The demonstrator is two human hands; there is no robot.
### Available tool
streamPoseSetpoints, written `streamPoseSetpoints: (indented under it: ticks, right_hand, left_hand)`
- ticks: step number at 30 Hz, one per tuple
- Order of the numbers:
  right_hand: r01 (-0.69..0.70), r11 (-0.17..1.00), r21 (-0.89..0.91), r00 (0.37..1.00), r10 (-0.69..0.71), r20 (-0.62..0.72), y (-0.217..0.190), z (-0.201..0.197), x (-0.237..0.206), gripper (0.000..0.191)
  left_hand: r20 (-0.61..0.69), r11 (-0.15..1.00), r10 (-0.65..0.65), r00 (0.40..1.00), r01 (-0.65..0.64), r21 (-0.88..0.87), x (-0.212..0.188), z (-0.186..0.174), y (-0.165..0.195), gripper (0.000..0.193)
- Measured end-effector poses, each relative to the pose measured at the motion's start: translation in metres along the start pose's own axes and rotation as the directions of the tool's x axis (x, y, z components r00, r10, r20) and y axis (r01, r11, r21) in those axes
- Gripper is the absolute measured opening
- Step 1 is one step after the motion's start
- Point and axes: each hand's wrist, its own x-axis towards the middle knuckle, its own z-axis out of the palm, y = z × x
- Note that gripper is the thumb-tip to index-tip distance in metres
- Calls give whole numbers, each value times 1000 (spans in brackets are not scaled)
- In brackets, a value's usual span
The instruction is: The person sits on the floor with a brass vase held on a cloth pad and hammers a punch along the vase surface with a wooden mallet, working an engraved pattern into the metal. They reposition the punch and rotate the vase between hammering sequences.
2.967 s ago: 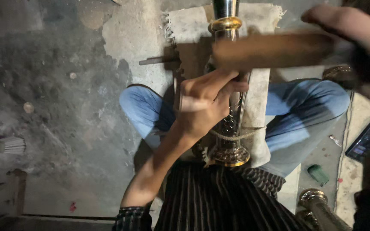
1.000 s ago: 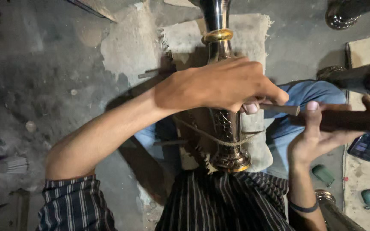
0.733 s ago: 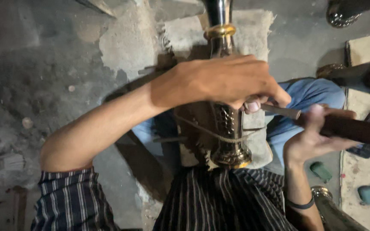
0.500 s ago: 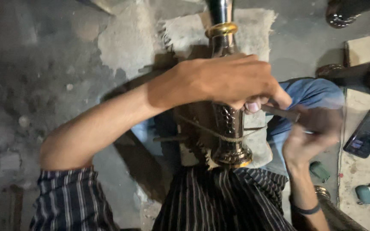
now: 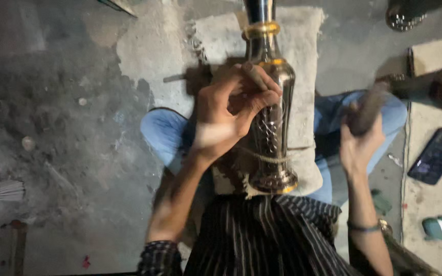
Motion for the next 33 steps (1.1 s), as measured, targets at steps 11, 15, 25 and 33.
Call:
streamPoseSetpoints:
  ticks: [11, 15, 25, 33]
  right_hand:
    - [90, 958, 274, 963, -154, 222, -53, -19, 98, 39]
    - [572, 805, -160, 783, -476, 401, -60, -42, 123, 46]
    - [770, 633, 75, 419, -591, 690, -94, -49, 144, 52]
    - [585, 763, 276, 441, -584, 682, -127, -38, 142, 47]
  left_hand:
    - [-365, 980, 139, 921, -73, 187, -27, 46, -15, 20]
    - [-384, 983, 112, 917, -45, 177, -29, 49, -14, 21]
    - [-322, 866, 257, 911, -69, 496, -26, 47, -1, 18]
    - [-296, 908, 196, 935, -59, 416, -23, 43, 0, 18]
